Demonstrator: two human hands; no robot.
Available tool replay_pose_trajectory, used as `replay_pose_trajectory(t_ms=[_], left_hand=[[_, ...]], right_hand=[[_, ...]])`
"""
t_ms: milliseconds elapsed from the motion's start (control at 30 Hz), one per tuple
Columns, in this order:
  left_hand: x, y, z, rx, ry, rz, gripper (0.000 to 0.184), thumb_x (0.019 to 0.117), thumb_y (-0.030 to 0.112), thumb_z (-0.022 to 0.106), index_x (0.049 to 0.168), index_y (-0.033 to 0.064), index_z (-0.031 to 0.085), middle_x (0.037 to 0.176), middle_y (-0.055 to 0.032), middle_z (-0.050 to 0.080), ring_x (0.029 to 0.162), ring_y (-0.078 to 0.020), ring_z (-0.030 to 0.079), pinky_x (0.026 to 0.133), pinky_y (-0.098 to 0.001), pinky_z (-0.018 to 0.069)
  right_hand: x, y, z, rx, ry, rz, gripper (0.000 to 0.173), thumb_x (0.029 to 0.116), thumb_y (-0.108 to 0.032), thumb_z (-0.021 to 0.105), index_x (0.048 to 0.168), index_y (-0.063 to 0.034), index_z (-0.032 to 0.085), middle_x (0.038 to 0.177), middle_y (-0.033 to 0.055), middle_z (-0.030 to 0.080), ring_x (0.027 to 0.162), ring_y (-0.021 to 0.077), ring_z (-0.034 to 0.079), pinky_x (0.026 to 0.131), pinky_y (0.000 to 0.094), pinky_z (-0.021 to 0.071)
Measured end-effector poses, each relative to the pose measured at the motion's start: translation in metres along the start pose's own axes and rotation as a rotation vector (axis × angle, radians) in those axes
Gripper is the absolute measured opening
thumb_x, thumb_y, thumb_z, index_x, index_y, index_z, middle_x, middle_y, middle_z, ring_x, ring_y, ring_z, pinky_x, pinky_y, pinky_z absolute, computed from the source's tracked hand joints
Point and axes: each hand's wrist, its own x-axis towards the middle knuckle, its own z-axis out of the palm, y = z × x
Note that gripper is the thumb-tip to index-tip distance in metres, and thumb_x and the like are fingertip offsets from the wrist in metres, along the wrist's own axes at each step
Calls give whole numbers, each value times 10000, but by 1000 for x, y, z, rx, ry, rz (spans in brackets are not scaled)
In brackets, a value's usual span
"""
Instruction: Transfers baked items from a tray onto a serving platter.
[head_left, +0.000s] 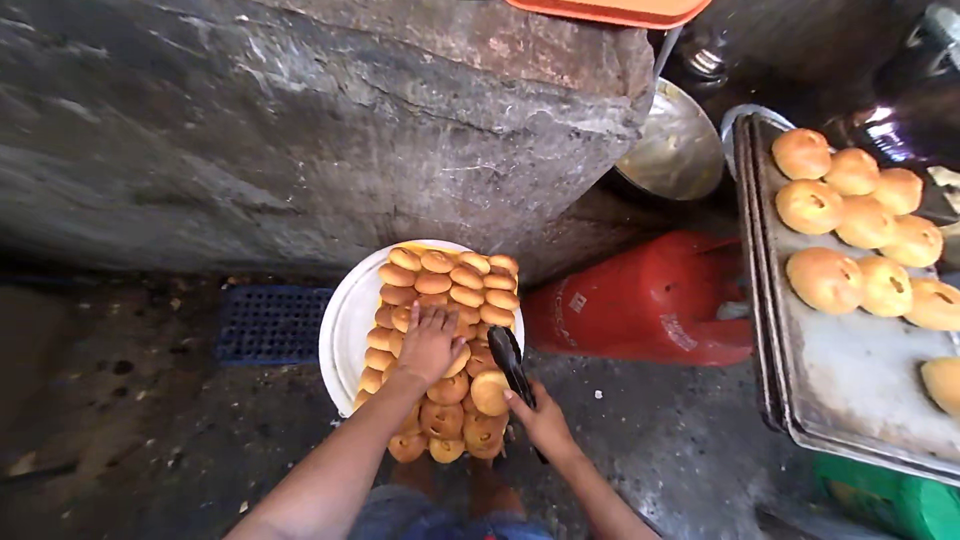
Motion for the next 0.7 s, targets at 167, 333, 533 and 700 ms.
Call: replay_pose_trajectory(t_ms=[167,333,533,700], left_hand=[[-27,31,7,-10,-98,224,794,999,626,496,1585,102,383,1647,-198,316,1571,-360,168,1251,-644,3],[-45,66,21,-16,-309,302,587,1029,337,601,1517,49,447,1573,-194,425,1525,-361,291,1243,-644,83],[-54,72,6,-179,-424,365,509,1024,191,618,1469,7,453,1456,-266,507,1379,-423,484,1174,-537,368],[-28,77,-23,-291,-125,265,458,995,194,671,1433,100,577,1386,-213,571,1269,-368,580,1084,-518,478]], right_hand=[[7,19,-19,229,103,-5,640,1016,-457,606,1480,-44,451,956,139,656,714,218,622,680,414,549],[-15,16,-62,292,-19,-110,610,995,-371,619,1460,-16,448,889,85,629,646,148,578,603,320,517],[-70,-1,-107,335,-153,-367,933,745,-726,723,1361,-57,515,834,-61,638,604,25,559,554,207,496],[-124,12,-159,405,-210,-722,867,782,-803,659,1350,-152,583,906,-66,689,672,8,603,576,195,525]])
